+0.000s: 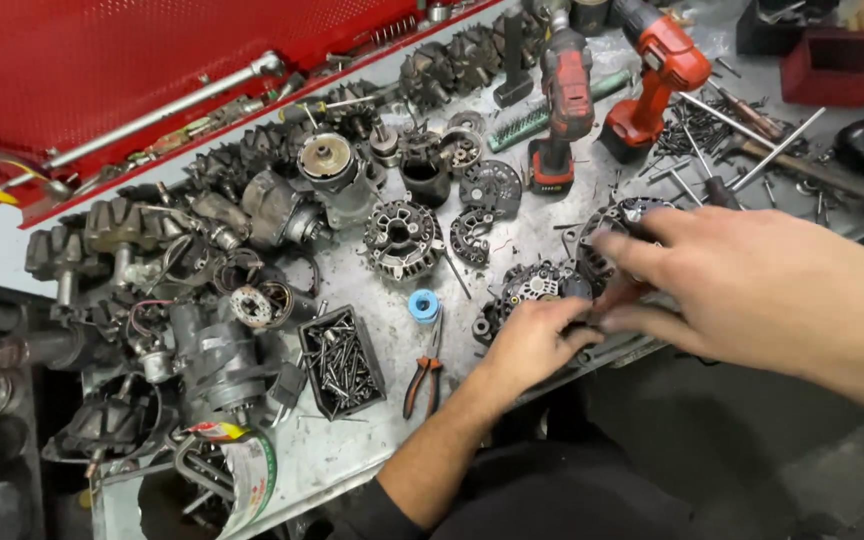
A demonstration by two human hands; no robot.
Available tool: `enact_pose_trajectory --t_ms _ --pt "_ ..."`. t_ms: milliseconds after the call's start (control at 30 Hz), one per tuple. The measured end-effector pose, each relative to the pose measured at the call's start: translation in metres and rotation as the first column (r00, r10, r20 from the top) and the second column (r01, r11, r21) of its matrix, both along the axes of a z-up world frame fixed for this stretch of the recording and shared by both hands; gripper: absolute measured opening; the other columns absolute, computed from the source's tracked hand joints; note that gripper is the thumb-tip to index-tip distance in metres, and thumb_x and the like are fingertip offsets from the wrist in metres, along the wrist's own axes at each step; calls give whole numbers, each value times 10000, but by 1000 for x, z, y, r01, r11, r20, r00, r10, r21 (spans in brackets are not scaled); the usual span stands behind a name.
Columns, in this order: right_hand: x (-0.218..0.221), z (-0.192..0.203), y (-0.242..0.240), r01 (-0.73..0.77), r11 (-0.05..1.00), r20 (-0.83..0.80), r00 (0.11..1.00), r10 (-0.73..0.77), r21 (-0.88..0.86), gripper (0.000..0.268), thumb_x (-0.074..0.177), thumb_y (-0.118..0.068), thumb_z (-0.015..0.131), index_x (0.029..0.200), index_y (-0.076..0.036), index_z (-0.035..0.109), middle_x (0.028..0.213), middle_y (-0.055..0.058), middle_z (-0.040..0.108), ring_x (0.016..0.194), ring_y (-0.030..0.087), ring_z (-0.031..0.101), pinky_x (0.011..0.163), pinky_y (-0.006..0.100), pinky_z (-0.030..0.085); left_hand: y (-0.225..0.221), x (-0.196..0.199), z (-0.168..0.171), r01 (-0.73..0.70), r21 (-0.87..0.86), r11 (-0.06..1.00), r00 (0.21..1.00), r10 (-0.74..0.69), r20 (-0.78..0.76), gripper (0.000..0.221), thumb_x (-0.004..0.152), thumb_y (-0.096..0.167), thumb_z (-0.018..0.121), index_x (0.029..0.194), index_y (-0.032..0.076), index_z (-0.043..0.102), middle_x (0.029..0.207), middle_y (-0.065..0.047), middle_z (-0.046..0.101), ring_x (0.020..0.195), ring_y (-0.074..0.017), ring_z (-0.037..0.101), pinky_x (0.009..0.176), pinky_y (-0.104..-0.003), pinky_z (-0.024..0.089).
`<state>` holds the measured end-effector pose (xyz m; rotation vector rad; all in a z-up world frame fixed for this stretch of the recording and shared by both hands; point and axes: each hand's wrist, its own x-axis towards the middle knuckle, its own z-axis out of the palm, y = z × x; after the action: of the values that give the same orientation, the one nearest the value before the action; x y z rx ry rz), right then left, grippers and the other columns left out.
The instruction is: Repairing and reassembling car alternators on a workbench in an auto repair shop.
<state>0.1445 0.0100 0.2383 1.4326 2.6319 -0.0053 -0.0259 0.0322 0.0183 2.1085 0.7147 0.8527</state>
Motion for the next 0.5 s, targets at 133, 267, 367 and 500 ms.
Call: enact_pose_trajectory --t_ms 133,267,367,500 --pt "-5 6 0 215 969 276 945 -175 -120 485 911 -569 600 1262 -235 586 956 -4 663 901 208 717 766 336 584 5 0 1 -57 -50 997 998 58 9 343 809 239 833 1084 67 722 950 -152 748 863 -337 738 775 -408 588" --pt "5 -5 0 -131 985 -243 958 155 113 309 794 -382 679 1025 -178 676 1021 77 682 835 292 714 592 395 555 7 -7 -6 1 -74 997 998 4 64 316 868 197 790 1154 80 723 1010 -149 751 918 -321 753 818 -390 606" --pt "-14 9 -2 268 952 352 914 -202 -149 424 978 -634 568 1131 -239 555 937 -35 665 906 198 722 774 332 571 5 -7 3 -67 -120 991 998 65 -22 305 769 255 851 989 80 732 909 -120 772 827 -292 769 751 -382 605" --pt "-7 4 -3 121 986 45 992 -116 -112 265 874 -400 654 1051 -210 604 934 12 637 883 226 712 697 390 574 6 -11 -1 47 10 999 999 -47 25 298 857 185 779 1126 68 730 1011 -143 752 924 -335 734 824 -405 587"
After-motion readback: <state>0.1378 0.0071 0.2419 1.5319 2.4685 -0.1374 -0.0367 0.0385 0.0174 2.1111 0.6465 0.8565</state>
